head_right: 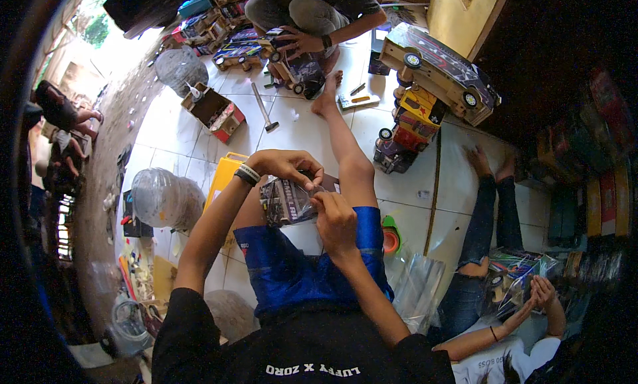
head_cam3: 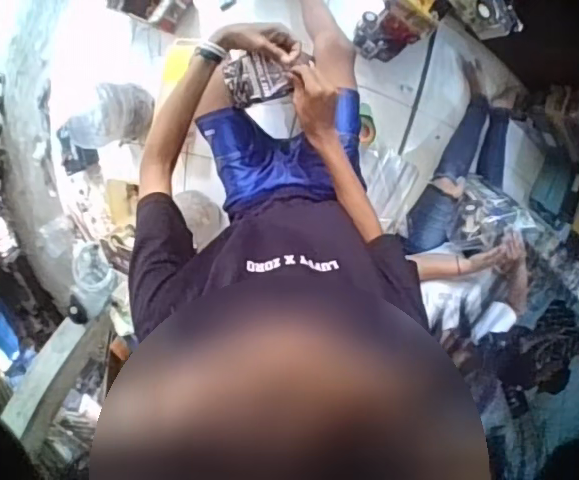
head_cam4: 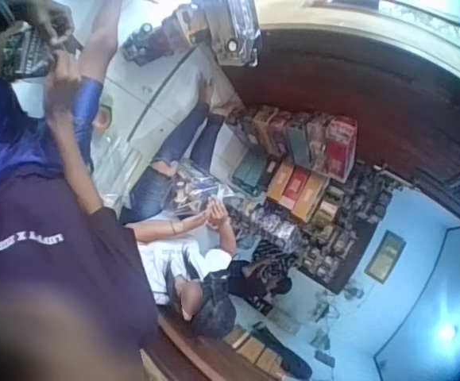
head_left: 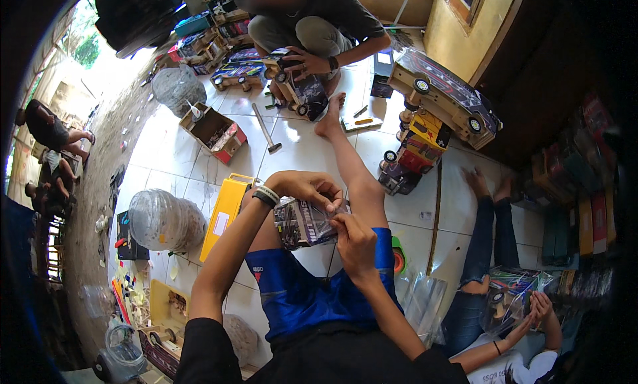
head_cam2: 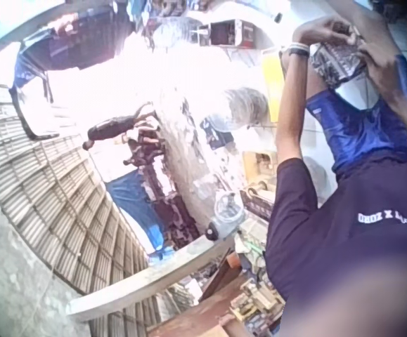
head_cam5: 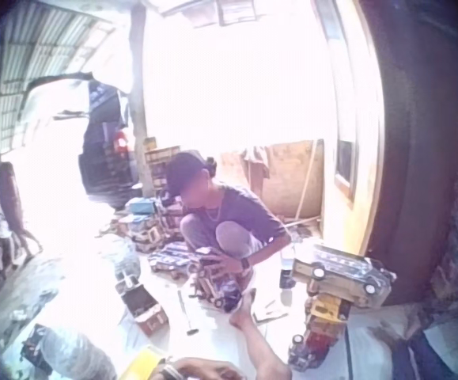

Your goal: The person sits on the floor and wraps wooden toy cars in clear plastic bags, then seals them with a tape dispenser. They handle multiple toy cars one by one, placing the wrapped items into a box.

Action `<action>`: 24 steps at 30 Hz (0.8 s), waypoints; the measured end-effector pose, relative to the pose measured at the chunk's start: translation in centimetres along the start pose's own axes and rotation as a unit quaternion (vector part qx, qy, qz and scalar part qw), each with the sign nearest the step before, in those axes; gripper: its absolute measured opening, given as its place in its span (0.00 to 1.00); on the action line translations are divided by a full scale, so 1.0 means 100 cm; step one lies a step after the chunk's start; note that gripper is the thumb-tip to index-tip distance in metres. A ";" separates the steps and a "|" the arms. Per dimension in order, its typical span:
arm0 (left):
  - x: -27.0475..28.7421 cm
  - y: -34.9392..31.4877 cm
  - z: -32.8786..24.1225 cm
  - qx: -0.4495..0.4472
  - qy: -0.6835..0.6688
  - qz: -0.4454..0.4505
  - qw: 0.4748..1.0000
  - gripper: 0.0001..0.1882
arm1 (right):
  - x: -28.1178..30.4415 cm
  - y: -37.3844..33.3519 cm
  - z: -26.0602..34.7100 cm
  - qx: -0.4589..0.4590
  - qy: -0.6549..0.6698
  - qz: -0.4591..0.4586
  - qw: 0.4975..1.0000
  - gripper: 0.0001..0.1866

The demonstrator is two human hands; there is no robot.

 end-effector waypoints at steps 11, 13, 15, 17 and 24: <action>-0.042 -0.019 -0.019 -0.106 0.191 -0.302 0.928 0.17 | -0.018 -0.001 -0.006 -0.239 0.247 -0.088 0.935 0.11; -0.064 -0.021 -0.014 -0.062 0.151 -0.414 0.896 0.15 | -0.021 0.002 -0.009 -0.241 0.259 -0.091 0.931 0.13; -0.090 -0.019 -0.009 0.015 0.161 -0.521 0.838 0.13 | -0.023 0.007 -0.011 -0.224 0.251 -0.099 0.936 0.11; -0.115 -0.011 -0.006 -0.004 0.176 -0.606 0.776 0.13 | -0.026 0.012 -0.012 -0.214 0.253 -0.097 0.939 0.09; -0.157 0.013 -0.002 0.035 0.167 -0.725 0.667 0.09 | -0.023 0.031 -0.024 -0.135 0.187 -0.008 0.973 0.07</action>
Point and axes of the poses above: each hand's wrist, its own y-axis towards the middle knuckle, its own x-axis out of the back of the hand, z = x × y, the point moved 1 cm from there along y, towards the middle knuckle
